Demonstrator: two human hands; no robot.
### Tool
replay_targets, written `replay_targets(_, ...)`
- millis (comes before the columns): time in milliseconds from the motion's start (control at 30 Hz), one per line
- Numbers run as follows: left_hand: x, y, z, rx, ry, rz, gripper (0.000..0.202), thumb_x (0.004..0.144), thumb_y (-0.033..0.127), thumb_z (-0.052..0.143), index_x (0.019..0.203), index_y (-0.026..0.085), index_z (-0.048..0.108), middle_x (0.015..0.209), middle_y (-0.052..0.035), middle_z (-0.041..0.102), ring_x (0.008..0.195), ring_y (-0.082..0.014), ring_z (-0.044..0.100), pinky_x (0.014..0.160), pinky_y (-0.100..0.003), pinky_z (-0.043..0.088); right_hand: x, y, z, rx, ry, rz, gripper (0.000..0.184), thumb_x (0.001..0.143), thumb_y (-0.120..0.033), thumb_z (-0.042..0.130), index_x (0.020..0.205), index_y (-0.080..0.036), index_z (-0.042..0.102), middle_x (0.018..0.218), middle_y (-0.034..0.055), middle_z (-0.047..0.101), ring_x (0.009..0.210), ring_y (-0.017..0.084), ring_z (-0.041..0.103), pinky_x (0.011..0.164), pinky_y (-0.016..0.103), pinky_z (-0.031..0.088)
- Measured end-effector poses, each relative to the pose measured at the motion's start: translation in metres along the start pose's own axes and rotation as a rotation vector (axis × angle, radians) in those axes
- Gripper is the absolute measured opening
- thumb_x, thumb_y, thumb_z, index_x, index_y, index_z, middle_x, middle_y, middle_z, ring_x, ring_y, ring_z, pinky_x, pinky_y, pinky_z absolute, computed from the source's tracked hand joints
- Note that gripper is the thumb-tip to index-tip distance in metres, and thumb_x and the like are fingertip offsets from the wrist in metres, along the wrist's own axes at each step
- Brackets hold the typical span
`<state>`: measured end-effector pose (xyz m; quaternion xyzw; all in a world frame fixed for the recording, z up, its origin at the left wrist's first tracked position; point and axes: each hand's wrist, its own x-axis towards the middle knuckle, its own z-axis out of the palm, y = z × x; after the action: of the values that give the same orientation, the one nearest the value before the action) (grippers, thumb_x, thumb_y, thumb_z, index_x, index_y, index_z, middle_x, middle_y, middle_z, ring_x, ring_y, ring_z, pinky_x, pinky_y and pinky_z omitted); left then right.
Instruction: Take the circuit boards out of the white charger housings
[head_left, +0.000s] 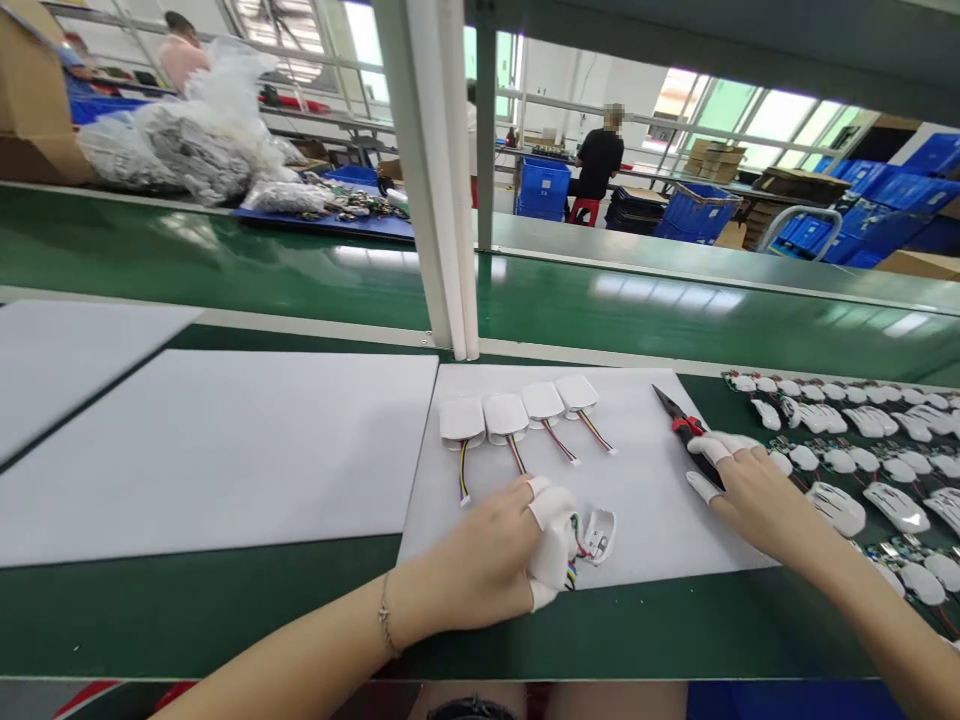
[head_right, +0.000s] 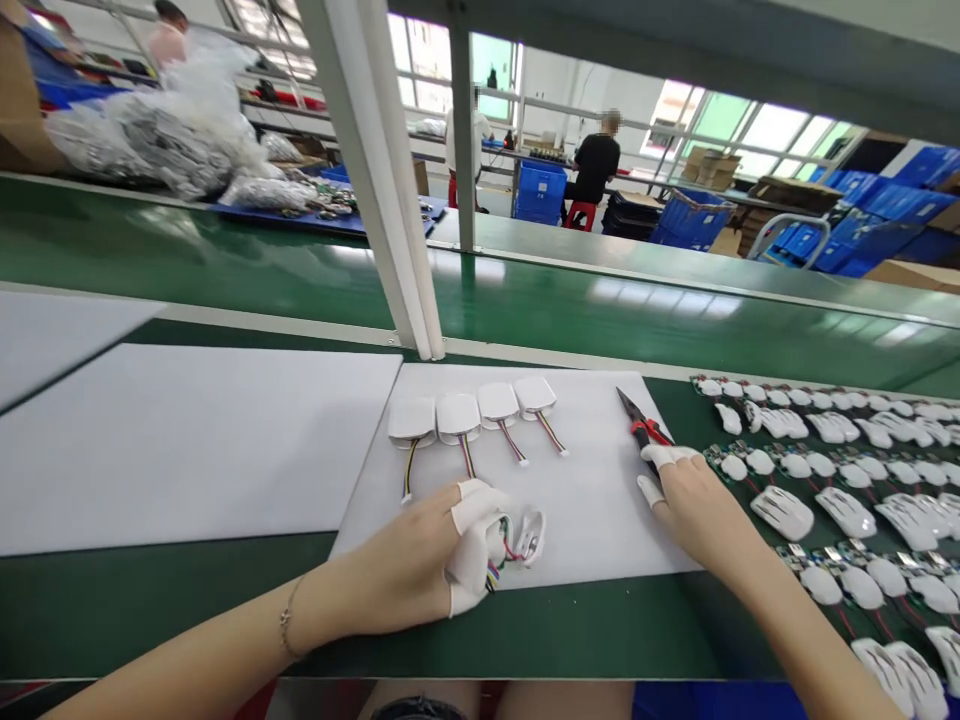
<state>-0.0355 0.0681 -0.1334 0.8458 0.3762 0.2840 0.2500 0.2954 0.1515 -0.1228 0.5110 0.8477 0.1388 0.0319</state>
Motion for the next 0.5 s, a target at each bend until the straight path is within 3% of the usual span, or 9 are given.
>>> replay_targets(100, 0.002, -0.010, 0.006, 0.042, -0.002, -0.009, 0.038, 0.063, 0.007, 0.059, 0.097, 0.020, 0.048, 0.093, -0.0036, 0.058, 0.082, -0.0191, 0.054, 0.072, -0.027, 0.045, 0.009, 0.012, 0.002, 0.010, -0.037, 0.016, 0.047, 0.090, -0.035, 0.035, 0.110, -0.003, 0.063, 0.087, 0.0220, 0.063, 0.080, 0.038, 0.060, 0.073, 0.050, 0.048)
replay_targets(167, 0.004, -0.015, 0.008, 0.077, -0.016, -0.001, 0.034, 0.061, 0.012, 0.061, 0.090, 0.021, 0.045, 0.083, -0.0009, 0.057, 0.072, -0.0177, 0.052, 0.066, -0.027, 0.042, 0.016, 0.021, 0.002, 0.038, -0.071, 0.002, 0.035, 0.085, -0.035, 0.043, 0.094, -0.009, 0.065, 0.080, 0.0171, 0.060, 0.072, 0.033, 0.059, 0.064, 0.043, 0.049)
replay_targets(233, 0.006, -0.018, 0.010, 0.130, -0.018, 0.026, 0.032, 0.062, 0.019, 0.062, 0.088, 0.021, 0.044, 0.077, 0.0005, 0.057, 0.066, -0.0173, 0.050, 0.062, -0.028, 0.038, 0.023, 0.028, 0.002, 0.057, -0.079, -0.017, 0.015, 0.079, -0.028, 0.051, 0.075, -0.017, 0.060, 0.075, 0.0115, 0.056, 0.064, 0.027, 0.057, 0.058, 0.036, 0.047)
replay_targets(300, 0.007, -0.020, 0.012, 0.168, -0.005, 0.041, 0.030, 0.065, 0.025, 0.062, 0.088, 0.021, 0.044, 0.074, 0.0006, 0.057, 0.062, -0.0171, 0.049, 0.059, -0.028, 0.036, 0.026, 0.031, -0.002, 0.057, -0.040, -0.017, 0.010, 0.078, -0.018, 0.050, 0.069, -0.021, 0.054, 0.075, 0.0083, 0.052, 0.061, 0.023, 0.055, 0.057, 0.033, 0.044)
replay_targets(433, 0.007, -0.021, 0.013, 0.198, 0.040, 0.059, 0.027, 0.067, 0.028, 0.057, 0.089, 0.022, 0.042, 0.074, -0.0001, 0.056, 0.061, -0.0169, 0.048, 0.055, -0.028, 0.033, 0.012, 0.024, -0.026, 0.112, 0.054, -0.007, 0.018, 0.085, -0.015, 0.043, 0.089, -0.022, 0.058, 0.075, 0.0066, 0.054, 0.059, 0.023, 0.057, 0.047, 0.030, 0.040)
replay_targets(500, 0.007, -0.019, 0.012, 0.214, 0.039, 0.059, 0.027, 0.065, 0.026, 0.055, 0.088, 0.022, 0.041, 0.073, 0.0002, 0.055, 0.059, -0.0164, 0.046, 0.054, -0.028, 0.033, -0.007, 0.009, -0.039, 0.331, 0.110, -0.063, 0.022, 0.088, -0.019, 0.045, 0.104, -0.025, 0.059, 0.082, 0.0077, 0.063, 0.065, 0.024, 0.064, 0.047, 0.030, 0.048)
